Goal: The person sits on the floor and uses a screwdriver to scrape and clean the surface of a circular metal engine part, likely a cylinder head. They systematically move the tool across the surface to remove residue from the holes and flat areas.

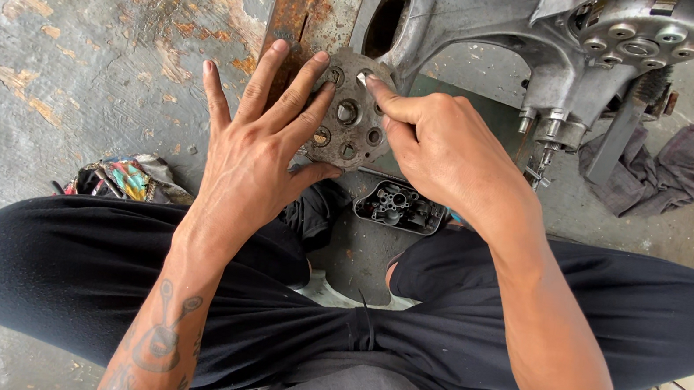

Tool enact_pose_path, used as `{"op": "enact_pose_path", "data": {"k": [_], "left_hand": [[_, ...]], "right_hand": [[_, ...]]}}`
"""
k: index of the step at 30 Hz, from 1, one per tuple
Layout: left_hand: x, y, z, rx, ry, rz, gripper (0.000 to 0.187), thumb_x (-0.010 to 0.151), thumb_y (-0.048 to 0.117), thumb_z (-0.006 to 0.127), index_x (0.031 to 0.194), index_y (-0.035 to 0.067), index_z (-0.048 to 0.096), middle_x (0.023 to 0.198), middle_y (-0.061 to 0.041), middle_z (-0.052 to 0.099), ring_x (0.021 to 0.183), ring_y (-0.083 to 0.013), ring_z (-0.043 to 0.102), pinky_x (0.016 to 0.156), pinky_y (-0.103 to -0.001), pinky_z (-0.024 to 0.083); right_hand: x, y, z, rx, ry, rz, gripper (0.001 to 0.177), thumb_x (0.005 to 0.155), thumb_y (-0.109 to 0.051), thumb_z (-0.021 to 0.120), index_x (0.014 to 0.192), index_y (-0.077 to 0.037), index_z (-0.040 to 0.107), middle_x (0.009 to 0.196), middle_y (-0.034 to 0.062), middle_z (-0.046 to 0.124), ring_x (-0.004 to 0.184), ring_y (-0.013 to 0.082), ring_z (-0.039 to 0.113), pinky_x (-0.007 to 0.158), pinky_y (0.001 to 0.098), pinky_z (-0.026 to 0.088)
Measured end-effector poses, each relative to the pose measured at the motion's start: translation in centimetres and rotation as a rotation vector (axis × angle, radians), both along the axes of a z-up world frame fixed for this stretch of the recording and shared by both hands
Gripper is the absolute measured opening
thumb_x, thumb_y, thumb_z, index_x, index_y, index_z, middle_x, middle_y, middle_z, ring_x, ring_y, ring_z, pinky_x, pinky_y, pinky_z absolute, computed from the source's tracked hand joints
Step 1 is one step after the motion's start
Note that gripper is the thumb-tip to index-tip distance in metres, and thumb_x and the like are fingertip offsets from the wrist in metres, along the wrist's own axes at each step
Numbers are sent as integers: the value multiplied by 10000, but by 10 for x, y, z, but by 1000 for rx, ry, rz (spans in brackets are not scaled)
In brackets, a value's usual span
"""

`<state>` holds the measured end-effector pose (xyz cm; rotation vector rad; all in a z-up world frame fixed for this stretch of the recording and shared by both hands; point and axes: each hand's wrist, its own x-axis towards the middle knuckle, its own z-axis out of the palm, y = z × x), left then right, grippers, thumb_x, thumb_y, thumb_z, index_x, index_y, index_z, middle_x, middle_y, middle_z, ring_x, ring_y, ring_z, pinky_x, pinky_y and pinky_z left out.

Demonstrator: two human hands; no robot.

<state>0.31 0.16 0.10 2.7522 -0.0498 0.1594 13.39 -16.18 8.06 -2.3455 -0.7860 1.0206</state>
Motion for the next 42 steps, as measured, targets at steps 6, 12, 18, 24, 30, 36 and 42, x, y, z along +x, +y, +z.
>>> {"op": "enact_pose_path", "data": {"k": [6,12,18,24,30,36,42], "left_hand": [[0,0,-1,-10,2,5,842,749,429,852,1459,108,532,1616,-52,335,1507,-338,178,1089,-795,132],[0,-1,2,-16,15,4,845,766,419,845,1475,104,511,1618,-61,329,1506,-349,172,1110,-773,133],[0,-1,2,-20,19,3,834,775,420,839,1474,107,510,1615,-61,340,1503,-348,176,1119,-756,151],[0,0,2,-8,22,4,829,792,426,836,1484,119,497,1616,-56,337,1503,-339,184,1116,-748,178],[0,0,0,-6,17,4,842,750,440,847,1462,125,523,1621,-45,324,1505,-346,190,1110,-757,173],[2,2,11,2,34,-4,901,741,598,774,1463,124,519,1604,-59,354,1502,-328,202,991,-869,50],[4,0,15,-148,-180,-35,373,1072,274,615,1433,193,564,1359,-47,614,1324,-350,503,1037,-807,-84]], "right_hand": [[1,3,5,-164,76,-61,536,970,-136,386,1481,-194,536,566,35,199,494,164,172,459,353,273],[-5,2,-1,-60,130,-115,482,991,-165,417,1444,-148,580,522,8,262,498,153,228,468,357,278],[-10,3,-6,-50,25,-105,487,986,-135,414,1451,-141,555,751,7,225,598,203,193,483,347,312],[-10,10,0,-70,15,-129,492,966,-126,401,1416,-139,600,664,57,190,581,231,195,487,409,263],[-6,8,0,-122,15,-94,508,991,-147,415,1488,-163,517,672,17,215,542,200,207,469,381,281],[-19,-3,-5,25,7,-152,500,1016,-172,461,1511,-100,475,589,-19,446,428,114,245,455,320,307],[-59,-26,-22,401,500,-366,329,1008,-77,421,1335,-84,379,769,120,598,429,161,558,426,264,474]]}}
